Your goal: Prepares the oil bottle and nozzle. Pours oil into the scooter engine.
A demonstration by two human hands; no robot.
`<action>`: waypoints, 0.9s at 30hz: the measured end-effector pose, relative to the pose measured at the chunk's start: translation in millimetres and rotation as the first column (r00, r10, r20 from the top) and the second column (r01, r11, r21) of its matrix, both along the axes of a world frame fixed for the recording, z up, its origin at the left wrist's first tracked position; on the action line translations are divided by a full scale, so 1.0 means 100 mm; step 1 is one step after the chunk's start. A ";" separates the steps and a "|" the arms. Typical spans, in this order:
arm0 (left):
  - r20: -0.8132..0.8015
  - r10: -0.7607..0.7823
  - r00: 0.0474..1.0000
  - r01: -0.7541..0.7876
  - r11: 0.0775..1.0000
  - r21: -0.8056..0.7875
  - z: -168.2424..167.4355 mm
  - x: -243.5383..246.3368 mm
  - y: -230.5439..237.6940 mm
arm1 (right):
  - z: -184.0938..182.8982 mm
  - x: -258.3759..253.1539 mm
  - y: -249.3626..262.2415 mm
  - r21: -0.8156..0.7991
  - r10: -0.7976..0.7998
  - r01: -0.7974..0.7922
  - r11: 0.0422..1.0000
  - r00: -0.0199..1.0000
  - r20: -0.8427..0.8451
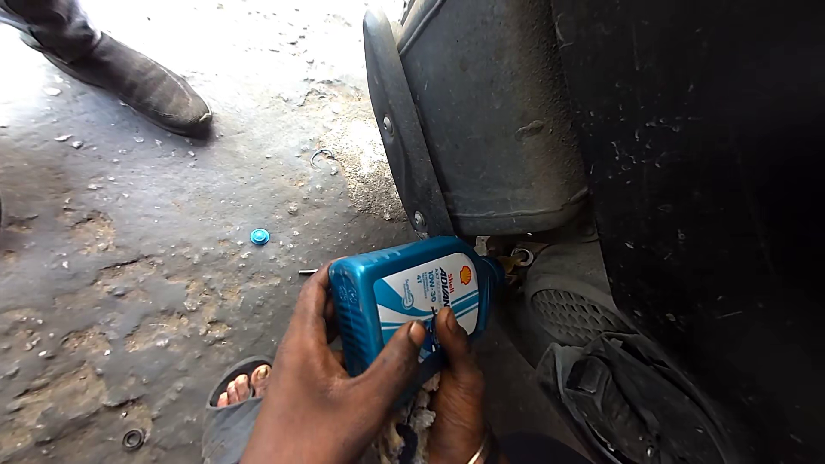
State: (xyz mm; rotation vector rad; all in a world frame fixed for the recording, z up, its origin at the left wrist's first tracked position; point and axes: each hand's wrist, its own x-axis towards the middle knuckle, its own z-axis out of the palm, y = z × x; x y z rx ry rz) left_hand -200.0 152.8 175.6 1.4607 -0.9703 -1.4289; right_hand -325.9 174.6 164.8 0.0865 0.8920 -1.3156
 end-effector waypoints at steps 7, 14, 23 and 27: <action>-0.052 0.018 0.998 -0.016 0.999 0.046 -0.10 0.03 0.02 | -0.07 0.02 0.00 0.057 0.034 -0.034 0.998 0.999 -0.013; -0.092 0.048 0.995 -0.031 0.984 0.174 -0.30 0.05 0.01 | -0.16 0.07 -0.02 0.174 0.041 -0.028 0.984 0.997 -0.069; -0.221 0.070 0.973 0.001 0.952 0.306 -0.56 0.07 -0.02 | -0.30 0.12 -0.05 0.305 0.103 -0.006 0.952 0.947 -0.306; -0.296 0.083 0.951 0.019 0.945 0.326 -0.66 0.06 -0.03 | -0.38 0.14 -0.04 0.319 0.107 0.024 0.948 0.915 -0.388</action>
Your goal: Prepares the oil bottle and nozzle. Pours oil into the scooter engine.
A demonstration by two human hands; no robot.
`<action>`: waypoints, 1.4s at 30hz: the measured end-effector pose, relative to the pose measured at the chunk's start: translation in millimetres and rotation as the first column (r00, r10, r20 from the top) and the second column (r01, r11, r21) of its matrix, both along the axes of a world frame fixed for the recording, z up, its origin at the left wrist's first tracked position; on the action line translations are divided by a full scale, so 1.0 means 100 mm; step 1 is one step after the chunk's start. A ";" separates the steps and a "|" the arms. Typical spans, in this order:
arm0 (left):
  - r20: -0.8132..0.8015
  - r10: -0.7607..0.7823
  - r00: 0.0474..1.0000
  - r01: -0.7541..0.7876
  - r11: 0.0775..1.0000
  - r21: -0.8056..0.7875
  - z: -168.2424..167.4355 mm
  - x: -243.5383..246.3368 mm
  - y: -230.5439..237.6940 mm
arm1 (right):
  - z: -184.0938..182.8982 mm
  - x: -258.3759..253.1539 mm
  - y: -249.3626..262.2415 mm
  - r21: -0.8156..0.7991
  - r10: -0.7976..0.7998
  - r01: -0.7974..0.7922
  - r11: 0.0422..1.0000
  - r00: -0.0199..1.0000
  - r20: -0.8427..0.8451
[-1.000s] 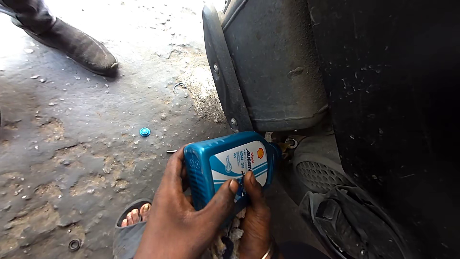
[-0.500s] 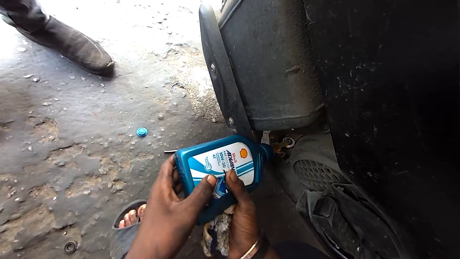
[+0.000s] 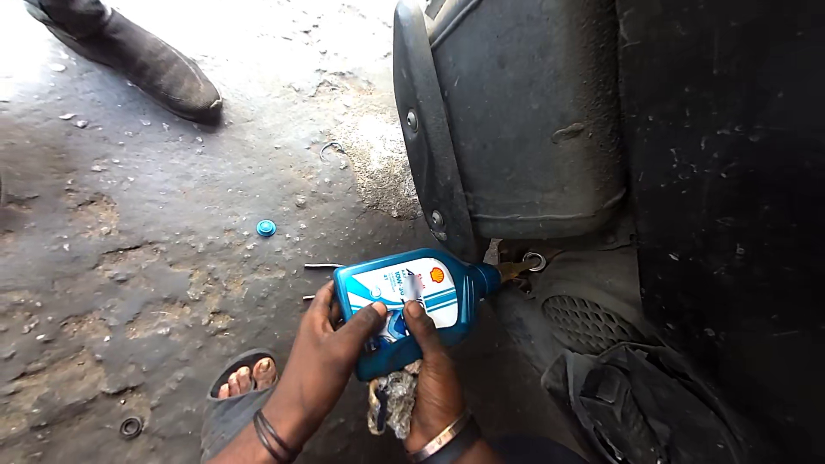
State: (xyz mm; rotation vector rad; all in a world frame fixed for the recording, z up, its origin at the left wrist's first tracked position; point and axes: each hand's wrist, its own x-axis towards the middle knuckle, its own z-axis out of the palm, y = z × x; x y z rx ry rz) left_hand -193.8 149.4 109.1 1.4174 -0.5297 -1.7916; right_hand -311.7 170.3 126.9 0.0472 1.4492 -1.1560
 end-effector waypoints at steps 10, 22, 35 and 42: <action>-0.083 0.006 0.997 -0.001 0.998 0.064 -0.32 -0.01 0.02 | -0.20 0.01 0.01 0.080 0.048 -0.036 0.996 0.988 -0.145; -0.285 0.030 0.958 -0.016 0.999 0.049 -0.51 0.07 0.16 | -0.20 0.19 0.15 0.045 0.053 -0.038 0.998 0.921 -0.386; -0.122 0.160 0.979 -0.145 0.981 0.130 -0.74 0.31 0.29 | -0.43 0.41 0.42 -0.080 0.121 -0.171 0.982 0.896 -0.427; -0.244 0.101 0.964 -0.101 0.995 0.012 -0.69 0.45 0.28 | -0.38 0.45 0.34 -0.083 0.147 -0.194 0.978 0.909 -0.391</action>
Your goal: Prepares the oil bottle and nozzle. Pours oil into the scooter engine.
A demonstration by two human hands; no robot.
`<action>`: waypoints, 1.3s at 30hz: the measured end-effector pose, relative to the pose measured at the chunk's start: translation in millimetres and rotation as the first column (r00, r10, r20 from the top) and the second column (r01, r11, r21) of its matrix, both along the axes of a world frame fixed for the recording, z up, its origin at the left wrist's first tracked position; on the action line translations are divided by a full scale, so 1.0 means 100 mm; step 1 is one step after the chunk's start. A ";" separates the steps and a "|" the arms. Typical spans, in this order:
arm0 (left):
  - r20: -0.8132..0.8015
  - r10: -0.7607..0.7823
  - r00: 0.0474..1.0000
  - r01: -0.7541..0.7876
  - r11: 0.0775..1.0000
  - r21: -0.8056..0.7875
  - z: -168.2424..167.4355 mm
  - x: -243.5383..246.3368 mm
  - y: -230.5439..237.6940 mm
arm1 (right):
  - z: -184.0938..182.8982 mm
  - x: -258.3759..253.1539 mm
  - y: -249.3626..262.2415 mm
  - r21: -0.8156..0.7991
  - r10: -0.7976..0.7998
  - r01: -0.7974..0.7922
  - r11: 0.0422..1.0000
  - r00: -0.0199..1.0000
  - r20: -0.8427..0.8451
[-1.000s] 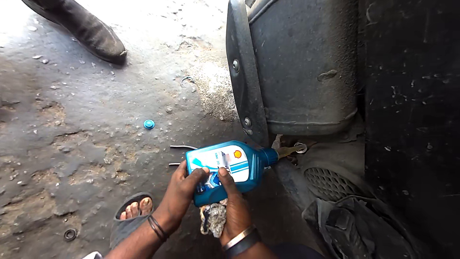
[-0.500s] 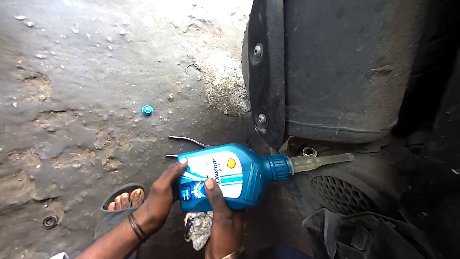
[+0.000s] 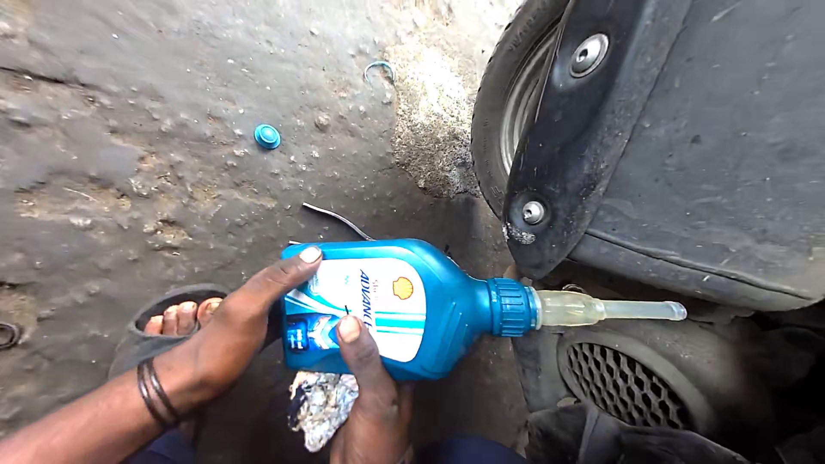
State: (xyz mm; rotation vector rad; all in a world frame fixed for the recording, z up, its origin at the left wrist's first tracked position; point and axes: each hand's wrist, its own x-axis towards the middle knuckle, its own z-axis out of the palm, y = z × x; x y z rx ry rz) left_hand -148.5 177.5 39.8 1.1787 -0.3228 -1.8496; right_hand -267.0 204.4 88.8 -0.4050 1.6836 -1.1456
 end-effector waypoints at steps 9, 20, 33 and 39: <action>0.066 -0.014 0.998 0.016 0.999 -0.028 -0.02 -0.07 -0.05 | 0.06 -0.14 -0.04 -0.001 0.006 -0.006 1.000 0.993 0.122; -0.021 -0.113 0.993 0.112 0.993 -0.032 -0.03 -0.15 0.03 | 0.18 -0.42 -0.11 0.148 -0.010 -0.019 0.989 0.982 0.191; 0.080 -0.166 0.983 0.170 0.984 -0.051 0.09 -0.22 0.01 | 0.23 -0.52 -0.10 0.139 -0.064 0.026 0.990 0.959 0.275; 0.104 -0.171 0.980 0.173 0.985 -0.009 0.13 -0.24 0.02 | 0.19 -0.55 -0.10 0.152 -0.034 -0.008 0.988 0.963 0.268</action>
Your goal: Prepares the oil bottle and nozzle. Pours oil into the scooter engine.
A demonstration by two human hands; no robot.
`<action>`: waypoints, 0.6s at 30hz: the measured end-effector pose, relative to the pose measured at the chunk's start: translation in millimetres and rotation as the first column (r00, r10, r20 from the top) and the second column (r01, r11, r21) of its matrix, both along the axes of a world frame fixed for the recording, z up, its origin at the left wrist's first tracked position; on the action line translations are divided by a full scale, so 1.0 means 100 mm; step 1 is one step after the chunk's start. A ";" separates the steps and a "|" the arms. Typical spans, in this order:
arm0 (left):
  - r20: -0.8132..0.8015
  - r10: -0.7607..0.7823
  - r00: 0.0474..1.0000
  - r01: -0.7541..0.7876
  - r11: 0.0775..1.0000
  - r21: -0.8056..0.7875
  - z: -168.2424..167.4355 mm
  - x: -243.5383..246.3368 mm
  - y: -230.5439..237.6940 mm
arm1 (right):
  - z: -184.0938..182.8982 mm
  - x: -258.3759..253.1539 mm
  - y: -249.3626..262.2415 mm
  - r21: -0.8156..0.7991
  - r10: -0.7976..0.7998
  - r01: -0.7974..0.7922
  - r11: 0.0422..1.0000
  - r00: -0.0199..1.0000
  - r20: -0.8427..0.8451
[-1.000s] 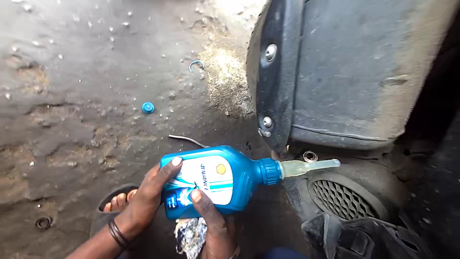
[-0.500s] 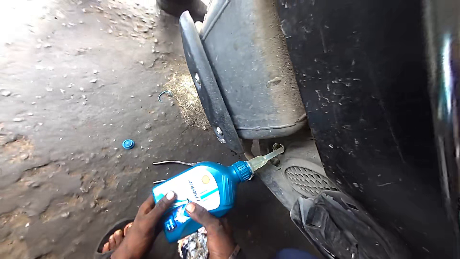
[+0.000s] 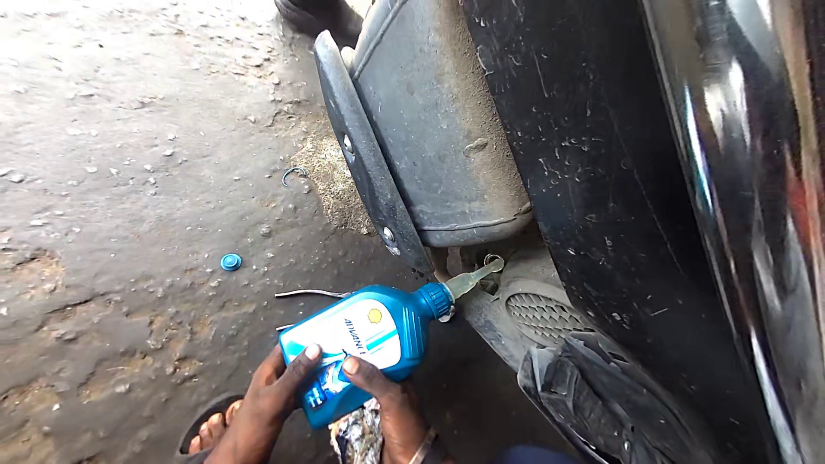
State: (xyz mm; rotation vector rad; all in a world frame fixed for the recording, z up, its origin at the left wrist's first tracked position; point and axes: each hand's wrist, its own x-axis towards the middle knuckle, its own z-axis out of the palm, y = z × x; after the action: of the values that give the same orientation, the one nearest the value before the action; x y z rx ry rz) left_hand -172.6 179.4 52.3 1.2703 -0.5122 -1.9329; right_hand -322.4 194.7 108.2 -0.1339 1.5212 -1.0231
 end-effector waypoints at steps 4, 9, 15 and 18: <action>-0.015 -0.013 1.000 0.014 1.000 0.026 -0.01 0.00 -0.02 | -0.04 0.00 -0.01 -0.018 -0.014 0.014 1.000 1.000 -0.008; 0.000 -0.008 1.000 0.008 1.000 0.002 0.00 -0.01 -0.05 | -0.07 0.00 -0.03 0.001 -0.019 0.019 1.000 1.000 0.011; -0.047 0.014 0.999 -0.017 0.997 -0.077 0.05 -0.06 -0.04 | -0.07 0.01 -0.03 -0.048 -0.034 0.038 0.998 0.997 0.070; -0.113 0.044 0.993 -0.050 0.997 -0.054 -0.02 -0.06 -0.04 | 0.00 0.02 -0.01 -0.087 0.031 -0.030 0.996 0.999 0.012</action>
State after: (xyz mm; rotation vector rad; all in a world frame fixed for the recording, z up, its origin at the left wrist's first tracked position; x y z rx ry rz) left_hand -178.7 175.6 50.0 1.1223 -0.4724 -1.9239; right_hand -320.3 193.3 107.7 -0.2105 1.4587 -1.0642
